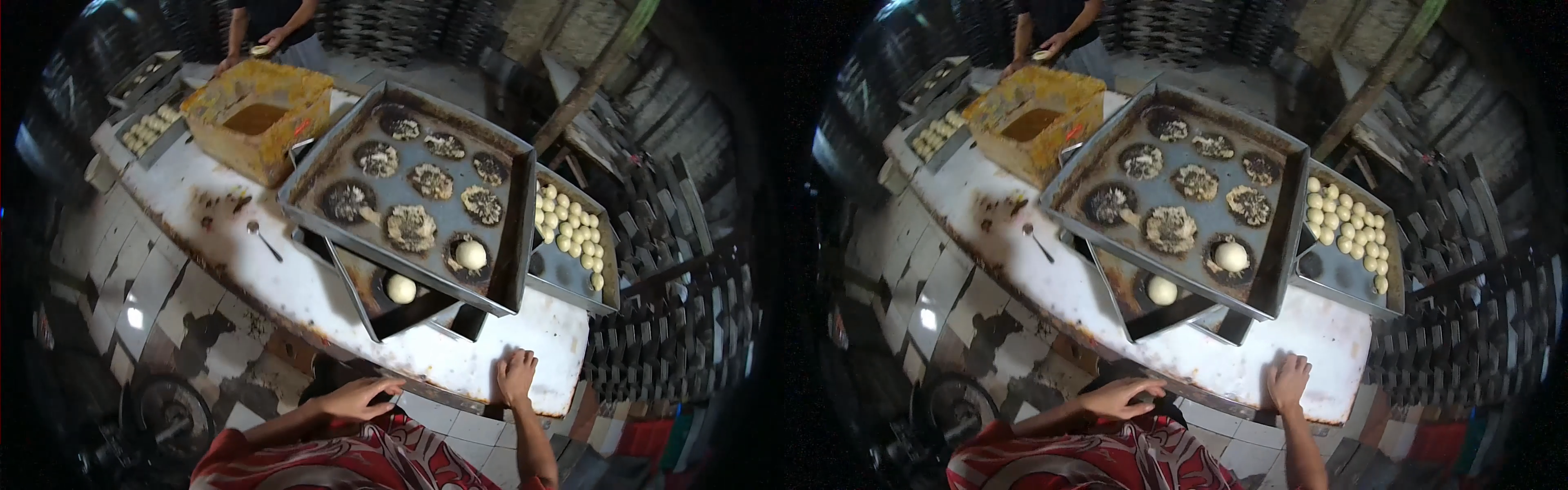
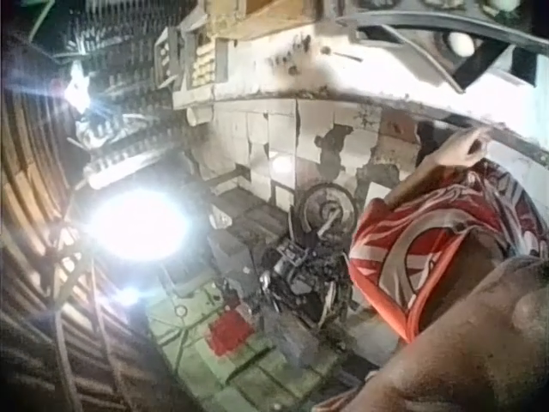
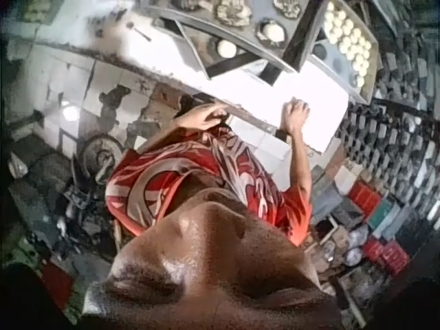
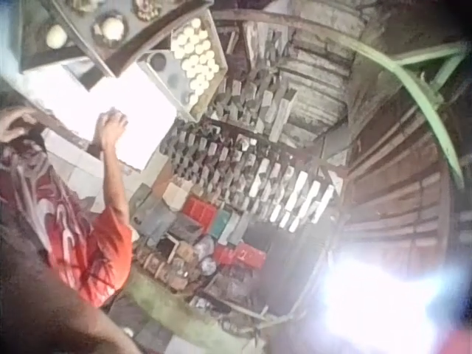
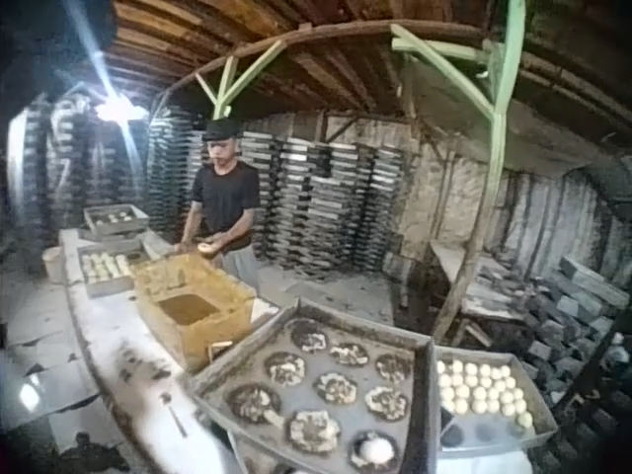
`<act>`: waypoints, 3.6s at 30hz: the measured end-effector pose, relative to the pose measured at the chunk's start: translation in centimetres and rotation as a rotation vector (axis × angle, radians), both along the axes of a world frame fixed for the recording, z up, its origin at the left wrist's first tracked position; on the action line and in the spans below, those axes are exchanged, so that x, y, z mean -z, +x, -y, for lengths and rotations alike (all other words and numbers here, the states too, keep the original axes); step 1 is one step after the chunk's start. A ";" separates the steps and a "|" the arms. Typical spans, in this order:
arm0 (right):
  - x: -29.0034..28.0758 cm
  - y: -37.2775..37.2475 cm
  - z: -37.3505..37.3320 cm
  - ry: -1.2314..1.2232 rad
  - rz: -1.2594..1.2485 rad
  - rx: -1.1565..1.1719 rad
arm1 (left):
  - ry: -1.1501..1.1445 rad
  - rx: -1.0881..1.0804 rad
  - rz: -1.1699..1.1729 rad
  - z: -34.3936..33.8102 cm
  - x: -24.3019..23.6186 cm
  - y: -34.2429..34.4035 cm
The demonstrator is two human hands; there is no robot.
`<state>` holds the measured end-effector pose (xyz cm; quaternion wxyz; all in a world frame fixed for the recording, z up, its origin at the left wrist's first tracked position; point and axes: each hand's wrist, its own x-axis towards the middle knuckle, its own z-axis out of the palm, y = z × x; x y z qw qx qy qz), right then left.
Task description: Filling and shaping dough balls into buns and placing them on baking trays.
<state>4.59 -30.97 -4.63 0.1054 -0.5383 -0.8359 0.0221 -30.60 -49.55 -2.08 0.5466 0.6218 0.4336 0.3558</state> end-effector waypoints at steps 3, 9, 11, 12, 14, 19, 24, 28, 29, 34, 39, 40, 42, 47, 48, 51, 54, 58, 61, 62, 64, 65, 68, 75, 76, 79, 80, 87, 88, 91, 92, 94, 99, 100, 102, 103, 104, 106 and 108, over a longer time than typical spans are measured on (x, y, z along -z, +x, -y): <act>-7.2 -5.0 0.3 -1.026 0.004 0.164 | -0.093 0.009 0.119 1.6 0.7 -4.3; -26.1 -18.9 -2.4 -0.542 -0.380 -0.516 | 0.015 0.075 0.114 1.1 0.2 -6.7; -26.6 -24.4 -6.5 -0.264 -0.203 -0.652 | 0.045 0.110 0.092 0.2 -0.6 -5.9; -25.4 -27.3 -8.2 -0.236 -0.191 -0.688 | 0.136 0.094 0.068 -0.2 -1.1 -5.4; -22.1 -32.4 -10.7 -0.307 -0.086 -0.693 | 0.136 0.152 0.134 -1.2 -2.1 -4.4; -19.2 -34.0 -11.4 -0.537 0.228 -0.648 | 0.190 0.132 0.163 -2.6 -4.1 -2.7; -25.1 -20.1 -18.7 -0.076 -0.431 -0.671 | -0.001 0.262 0.234 -4.8 -2.4 0.1; -21.0 -5.1 -28.5 0.152 -0.319 -0.222 | -0.148 0.266 0.284 -7.0 -0.5 4.9; -18.3 -2.3 -30.8 -0.001 -0.256 0.075 | -0.175 0.233 0.313 -7.7 -0.4 6.4; -3.1 1.3 -39.7 -0.142 -0.054 0.238 | -0.581 -0.074 0.411 -8.3 -3.2 11.7; 3.7 -2.4 -43.4 -0.115 -0.037 0.226 | -0.298 -0.243 0.262 -8.1 -2.7 14.3; 3.6 -2.6 -43.3 -0.020 0.072 0.096 | -0.342 -0.281 0.362 -7.8 -2.4 14.5; 1.5 -1.5 -41.5 -0.147 -0.652 0.074 | -0.315 -0.353 0.436 -7.0 -1.9 14.8; -6.4 -2.7 -23.1 0.113 -1.346 -0.087 | -0.123 -0.294 0.550 -4.5 -1.9 15.3; -7.1 -4.5 -16.6 0.097 -1.367 -0.151 | -0.077 -0.367 0.747 -3.7 -1.9 15.4; -6.7 -12.2 4.3 0.105 -1.065 -0.398 | -0.130 -0.658 1.442 0.3 -0.9 14.1; -6.8 -17.4 17.4 -0.323 -0.521 -1.049 | -0.091 -1.138 1.185 8.0 1.2 9.5; -7.5 -23.3 23.5 -1.128 -0.583 -0.948 | 0.035 -1.566 1.144 19.1 1.9 5.2; -5.3 -31.2 27.3 -0.761 -0.867 -0.883 | 0.085 -1.600 0.487 20.1 1.9 4.5; -4.2 -34.1 27.7 -0.839 -0.767 -0.883 | -0.050 -1.595 0.958 19.5 1.9 4.1; -2.1 -39.1 26.3 -0.998 -0.723 -0.713 | 0.116 -1.464 1.079 20.0 2.5 1.4; -1.2 -41.3 24.9 -1.113 -0.699 -0.617 | 0.064 -1.316 1.506 20.9 2.8 -0.8; 0.1 -46.2 18.1 -0.380 -0.625 -0.721 | -0.022 -1.220 1.353 23.6 3.9 -5.1; 1.1 -58.8 6.3 -0.013 -0.030 -0.382 | -0.403 -1.554 1.135 21.5 5.1 -15.1; 1.0 -59.1 6.0 0.014 -0.084 -0.371 | -0.454 -1.623 1.123 21.1 4.8 -16.8; 0.1 -58.5 7.6 -0.137 -0.275 -0.404 | -0.350 -1.498 0.935 18.5 3.9 -22.8; -0.7 -58.3 8.5 -0.190 -0.423 -0.388 | -0.287 -1.451 0.884 17.2 3.4 -24.8; -11.2 -67.6 7.9 0.035 -0.691 -0.558 | -0.067 -0.694 0.517 4.1 -3.1 -35.5; -13.3 -69.3 5.3 0.102 -0.614 -0.502 | -0.031 -0.630 0.690 3.9 -4.1 -37.4; -17.6 -76.1 -4.1 0.208 -0.455 -0.576 | -0.091 -0.393 1.008 3.9 -5.2 -44.7; -18.3 -78.6 -7.1 0.063 -0.272 -0.588 | -0.127 -0.378 0.968 3.8 -5.1 -47.4; -17.5 -83.3 -11.8 -0.085 -0.068 -0.645 | -0.276 -0.440 0.912 4.3 -4.4 -52.3; -10.2 -89.4 -16.1 -0.643 0.833 -0.785 | -0.343 -0.472 1.035 6.6 -1.9 -60.2; -9.0 -89.5 -16.0 -0.621 0.922 -0.876 | -0.367 -0.475 1.083 7.3 -1.5 -61.3; -8.8 -88.6 -15.9 -0.687 0.544 -0.810 | -0.447 -0.512 1.083 7.6 -0.7 -62.7; -9.9 -87.9 -15.9 -0.699 0.443 -0.777 | -0.411 -0.513 1.113 7.6 -0.4 -63.3; -11.3 -87.1 -15.5 -0.710 0.341 -0.748 | -0.482 -0.500 1.097 7.3 -0.2 -63.8; -15.8 -86.3 -15.1 -1.016 0.405 -0.438 | -0.411 -0.447 1.161 6.0 -0.2 -64.3; -20.3 -84.9 -13.2 -1.041 0.230 -0.305 | -0.442 -0.395 1.182 4.2 -0.9 -64.3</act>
